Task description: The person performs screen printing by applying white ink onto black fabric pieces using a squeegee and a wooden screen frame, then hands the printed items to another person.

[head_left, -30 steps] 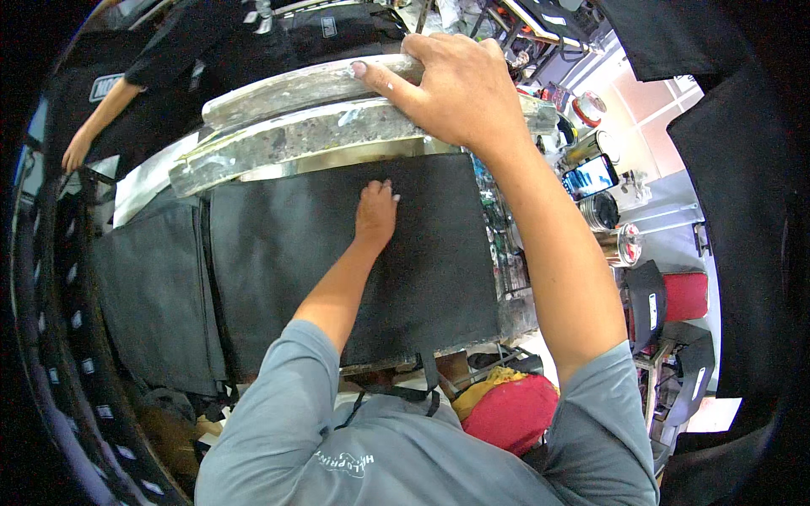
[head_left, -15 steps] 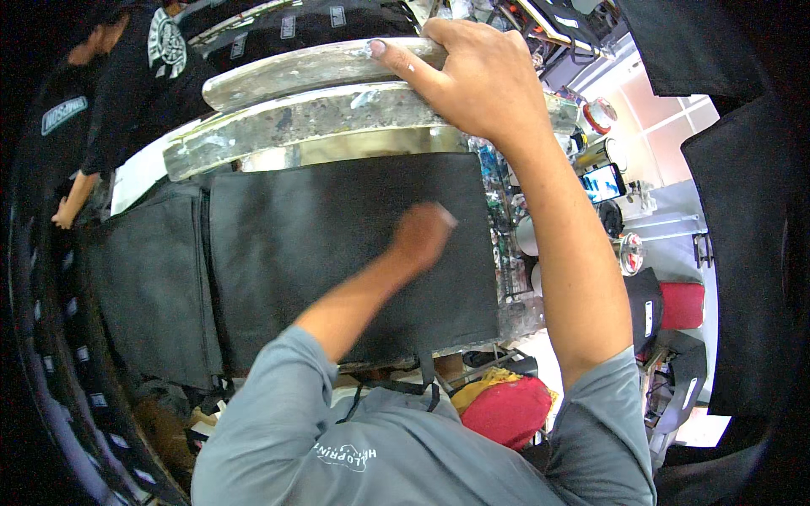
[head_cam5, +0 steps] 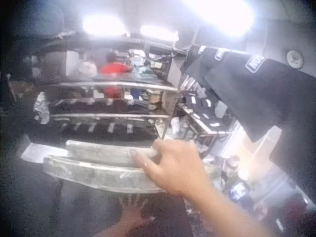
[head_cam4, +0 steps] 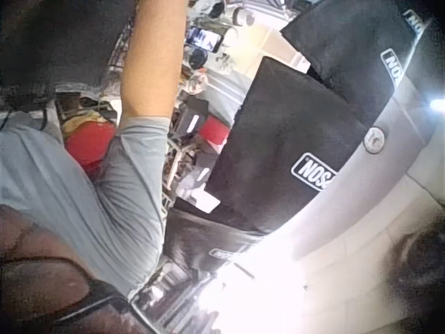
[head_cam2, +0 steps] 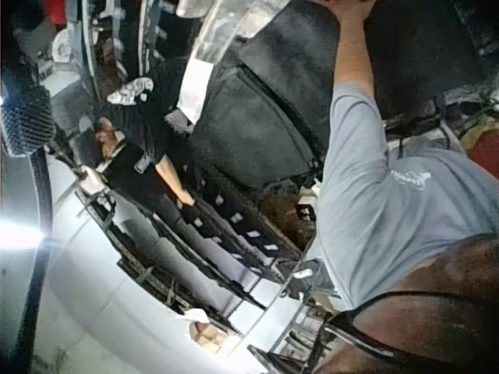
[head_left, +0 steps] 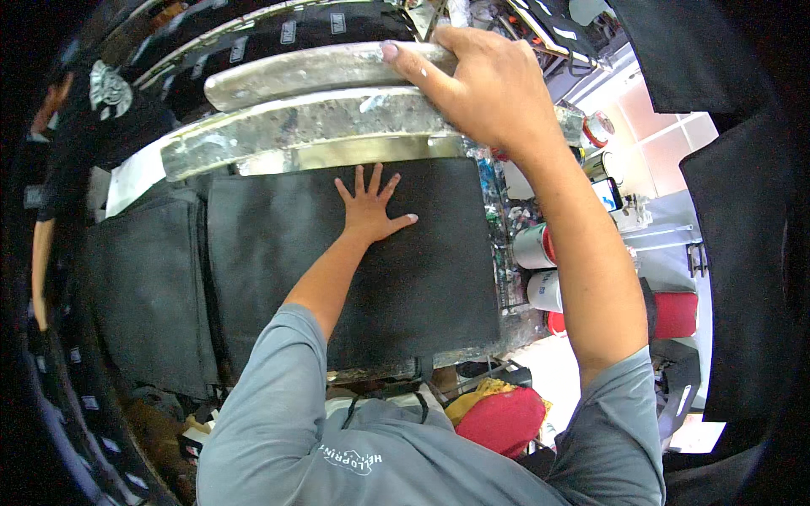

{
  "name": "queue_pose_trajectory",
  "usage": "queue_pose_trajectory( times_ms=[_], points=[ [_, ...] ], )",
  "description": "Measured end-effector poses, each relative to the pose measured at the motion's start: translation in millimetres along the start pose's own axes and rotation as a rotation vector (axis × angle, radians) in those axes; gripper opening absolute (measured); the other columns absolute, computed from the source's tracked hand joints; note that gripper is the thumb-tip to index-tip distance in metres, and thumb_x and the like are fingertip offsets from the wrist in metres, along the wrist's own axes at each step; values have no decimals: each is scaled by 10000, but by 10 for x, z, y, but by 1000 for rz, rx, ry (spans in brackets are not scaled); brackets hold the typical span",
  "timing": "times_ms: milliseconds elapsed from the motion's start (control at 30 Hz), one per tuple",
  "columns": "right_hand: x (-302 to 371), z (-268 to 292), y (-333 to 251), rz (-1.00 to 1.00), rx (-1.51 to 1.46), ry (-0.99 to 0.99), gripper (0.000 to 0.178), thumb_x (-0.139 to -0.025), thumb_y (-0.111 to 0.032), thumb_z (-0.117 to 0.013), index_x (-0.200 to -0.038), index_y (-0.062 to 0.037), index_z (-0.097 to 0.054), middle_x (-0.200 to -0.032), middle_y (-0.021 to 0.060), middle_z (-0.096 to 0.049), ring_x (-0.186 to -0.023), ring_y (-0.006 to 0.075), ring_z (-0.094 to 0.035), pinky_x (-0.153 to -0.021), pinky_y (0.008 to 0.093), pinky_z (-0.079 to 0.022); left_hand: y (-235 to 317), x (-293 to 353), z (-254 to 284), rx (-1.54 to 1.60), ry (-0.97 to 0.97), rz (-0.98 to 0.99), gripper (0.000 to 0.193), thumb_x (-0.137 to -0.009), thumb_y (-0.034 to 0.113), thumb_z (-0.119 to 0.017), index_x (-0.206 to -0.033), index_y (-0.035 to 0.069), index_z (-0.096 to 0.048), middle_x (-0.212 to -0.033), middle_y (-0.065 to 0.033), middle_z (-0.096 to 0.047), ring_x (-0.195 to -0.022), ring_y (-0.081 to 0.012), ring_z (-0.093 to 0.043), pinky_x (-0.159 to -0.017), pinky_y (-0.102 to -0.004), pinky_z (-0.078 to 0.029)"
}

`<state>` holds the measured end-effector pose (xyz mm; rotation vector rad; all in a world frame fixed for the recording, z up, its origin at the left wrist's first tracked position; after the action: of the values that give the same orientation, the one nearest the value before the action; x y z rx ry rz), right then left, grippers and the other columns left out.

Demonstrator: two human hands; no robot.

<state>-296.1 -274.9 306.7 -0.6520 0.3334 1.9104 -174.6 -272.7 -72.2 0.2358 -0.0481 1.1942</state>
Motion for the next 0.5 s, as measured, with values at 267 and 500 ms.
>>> queue_pose_trajectory(
  times_ms=[267,500],
  points=[
    [-417,48,138,-160,-60,-252,831,-989,-738,-506,-826,44,-739,-781,234,-733,-764,346,-730,-759,468,-574,123,-546,49,63,81,-1,1150,-815,986,-463,-1727,304,-299,-1829,-124,-72,-1653,-490,66,-1168,-844,135],
    [-516,131,133,-144,-136,-331,865,-1005,-770,-468,-816,28,-746,-699,182,-701,-712,308,-711,-705,460,-552,257,-794,11,71,121,-34,1139,-824,979,-461,-1719,287,-328,-1823,-136,-106,-1647,-513,25,-1154,-860,130]
  ],
)
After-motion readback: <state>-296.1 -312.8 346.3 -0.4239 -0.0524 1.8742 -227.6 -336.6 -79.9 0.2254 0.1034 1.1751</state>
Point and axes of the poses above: each hand's wrist, its own x-axis away from the middle knuckle, its own z-axis out of the back of the hand, y = z × x, the point moved 4 cm from there along -x, towards the middle knuckle
